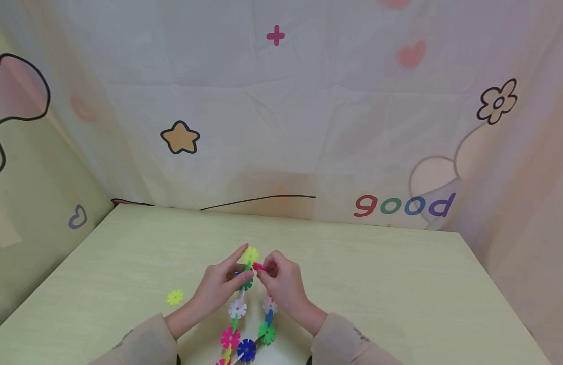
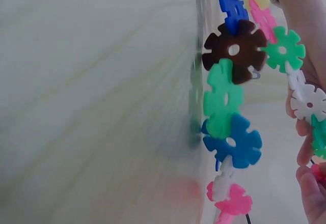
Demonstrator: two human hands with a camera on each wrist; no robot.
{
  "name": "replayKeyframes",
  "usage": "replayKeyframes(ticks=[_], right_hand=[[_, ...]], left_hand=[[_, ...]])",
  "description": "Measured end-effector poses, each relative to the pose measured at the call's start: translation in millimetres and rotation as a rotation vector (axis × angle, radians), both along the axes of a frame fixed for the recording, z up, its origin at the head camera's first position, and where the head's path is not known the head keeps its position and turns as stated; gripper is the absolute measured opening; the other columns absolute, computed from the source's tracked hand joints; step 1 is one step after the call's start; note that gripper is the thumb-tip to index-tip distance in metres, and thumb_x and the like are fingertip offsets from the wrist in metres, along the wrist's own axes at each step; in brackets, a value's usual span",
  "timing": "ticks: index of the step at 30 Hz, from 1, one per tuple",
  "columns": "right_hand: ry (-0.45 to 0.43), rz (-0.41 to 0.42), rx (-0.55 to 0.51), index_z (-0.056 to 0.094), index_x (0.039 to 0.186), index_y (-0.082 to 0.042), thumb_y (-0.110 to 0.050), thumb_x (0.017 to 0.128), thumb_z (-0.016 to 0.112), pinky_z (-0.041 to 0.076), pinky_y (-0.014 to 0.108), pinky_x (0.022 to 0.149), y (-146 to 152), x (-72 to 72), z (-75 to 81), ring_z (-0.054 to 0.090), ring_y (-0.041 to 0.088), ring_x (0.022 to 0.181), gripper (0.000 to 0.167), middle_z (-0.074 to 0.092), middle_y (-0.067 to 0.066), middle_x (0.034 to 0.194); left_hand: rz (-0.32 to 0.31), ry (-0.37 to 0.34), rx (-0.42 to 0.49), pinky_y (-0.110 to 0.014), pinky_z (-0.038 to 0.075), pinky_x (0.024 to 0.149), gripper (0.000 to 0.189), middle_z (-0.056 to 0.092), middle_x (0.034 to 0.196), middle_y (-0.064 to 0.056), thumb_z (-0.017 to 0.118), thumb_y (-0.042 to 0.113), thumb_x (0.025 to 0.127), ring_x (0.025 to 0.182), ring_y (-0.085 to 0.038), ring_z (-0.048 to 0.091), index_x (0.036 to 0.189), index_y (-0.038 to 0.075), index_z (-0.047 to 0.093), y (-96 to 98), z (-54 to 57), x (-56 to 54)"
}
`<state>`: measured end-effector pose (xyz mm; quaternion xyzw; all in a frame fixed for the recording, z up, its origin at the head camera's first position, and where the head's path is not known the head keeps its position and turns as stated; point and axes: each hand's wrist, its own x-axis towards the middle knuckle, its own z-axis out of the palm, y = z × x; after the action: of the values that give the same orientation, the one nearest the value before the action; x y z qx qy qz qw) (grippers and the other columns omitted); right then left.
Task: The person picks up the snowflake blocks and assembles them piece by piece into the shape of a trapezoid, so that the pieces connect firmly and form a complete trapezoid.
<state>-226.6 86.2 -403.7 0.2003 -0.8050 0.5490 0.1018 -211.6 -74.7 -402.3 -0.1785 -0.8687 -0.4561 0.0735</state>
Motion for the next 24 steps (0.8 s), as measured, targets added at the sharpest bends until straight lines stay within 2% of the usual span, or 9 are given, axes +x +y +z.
replayKeyframes(ticks=[5,8,13,19,24], right_hand=[[0.029,-0.037,-0.011,0.058,0.080,-0.007,0.001,0.076,0.065,0.050,0.016,0.061,-4,1.5,0.2,0.063,0.015,0.066,0.011,0.064,0.007,0.075],[0.056,-0.056,-0.011,0.061,0.080,-0.007,0.000,0.075,0.066,0.049,0.016,0.059,-5,1.9,0.5,0.061,0.011,0.063,0.010,0.064,0.005,0.073],[0.087,-0.066,-0.009,0.061,0.076,-0.005,0.002,0.074,0.066,0.049,0.016,0.057,-7,1.1,-1.1,0.058,0.005,0.059,0.010,0.065,0.006,0.071],[0.132,-0.064,-0.012,0.060,0.074,-0.004,0.004,0.074,0.066,0.049,0.015,0.055,-9,-0.2,-3.6,0.058,0.006,0.057,0.010,0.064,0.007,0.068],[0.167,-0.074,0.003,0.060,0.073,-0.002,0.005,0.074,0.066,0.048,0.015,0.053,-11,-1.5,-2.0,0.056,0.007,0.056,0.009,0.064,0.009,0.067]], left_hand=[[0.041,0.063,0.012,-0.015,0.043,0.052,0.062,0.069,0.093,-0.008,0.056,0.039,0.082,0.055,-0.001,0.051,0.134,0.011,0.038,1.8,0.4,0.2],[0.051,0.082,0.041,-0.014,0.044,0.053,0.063,0.069,0.093,-0.009,0.058,0.039,0.081,0.059,-0.006,0.059,0.133,0.009,0.039,3.1,-0.1,0.5],[0.046,0.076,0.090,-0.014,0.047,0.058,0.064,0.068,0.092,-0.012,0.059,0.038,0.080,0.072,-0.016,0.066,0.133,0.007,0.040,3.0,-2.1,1.4],[0.039,0.055,0.108,-0.015,0.046,0.052,0.063,0.068,0.088,-0.013,0.059,0.038,0.081,0.070,-0.016,0.066,0.132,0.007,0.040,3.2,-3.4,1.6],[0.044,0.072,0.081,-0.015,0.041,0.046,0.063,0.069,0.086,-0.013,0.057,0.041,0.081,0.069,-0.015,0.066,0.132,0.007,0.040,4.4,-5.5,-0.3]])
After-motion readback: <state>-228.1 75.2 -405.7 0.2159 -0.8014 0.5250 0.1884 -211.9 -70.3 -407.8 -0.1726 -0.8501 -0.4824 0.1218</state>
